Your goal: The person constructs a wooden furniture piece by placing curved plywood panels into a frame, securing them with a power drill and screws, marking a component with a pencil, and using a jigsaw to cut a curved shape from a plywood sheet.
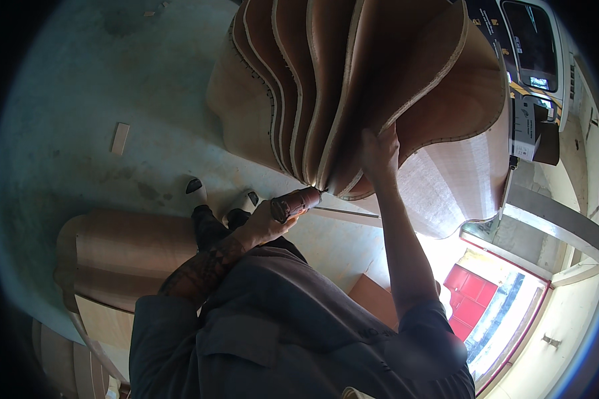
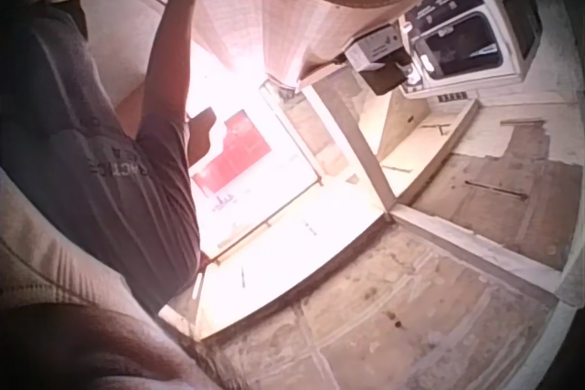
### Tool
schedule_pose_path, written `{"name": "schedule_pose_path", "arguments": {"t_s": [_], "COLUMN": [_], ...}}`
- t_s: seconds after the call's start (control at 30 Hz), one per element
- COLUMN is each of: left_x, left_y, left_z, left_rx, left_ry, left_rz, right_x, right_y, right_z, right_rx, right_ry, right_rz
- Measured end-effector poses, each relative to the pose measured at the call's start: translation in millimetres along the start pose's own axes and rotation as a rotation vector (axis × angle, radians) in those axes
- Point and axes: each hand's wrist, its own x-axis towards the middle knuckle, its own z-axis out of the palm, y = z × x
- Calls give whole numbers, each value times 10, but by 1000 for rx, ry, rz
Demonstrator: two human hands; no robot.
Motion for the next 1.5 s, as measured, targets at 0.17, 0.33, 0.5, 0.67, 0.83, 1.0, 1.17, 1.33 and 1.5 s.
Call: {"name": "schedule_pose_path", "arguments": {"t_s": [0.17, 0.33, 0.5, 0.67, 0.83, 1.0, 1.17, 1.33, 1.5], "left_x": [-33, -47, 50, 46, 56, 35, 19, 1, -23], "left_y": [235, 393, 502, 346, 377, 422, 440, 465, 510], "left_z": [-47, -192, -282, -230, -264, -211, -239, -240, -250], "left_rx": [-36, 256, 83, 75, 84, 33, 19, -15, 22], "left_ry": [68, -10, -29, -5, -63, -5, -44, -52, -59], "left_rz": [52, 106, 85, 109, 71, 123, -7, -70, -121], "right_x": [-34, -35, -22, -27, -35, -41, -36, -25, -29], "right_y": [-59, -132, -101, -63, -35, -126, -87, -29, -47], "right_z": [7, -14, -18, -8, -2, -34, 3, 1, 20], "right_rx": [-4, 48, 78, 71, 128, 182, 182, 127, 114], "right_ry": [-26, -40, -51, -55, -61, -71, -56, -51, -42], "right_rz": [57, 46, 40, 31, 24, 136, 108, 20, 23]}}
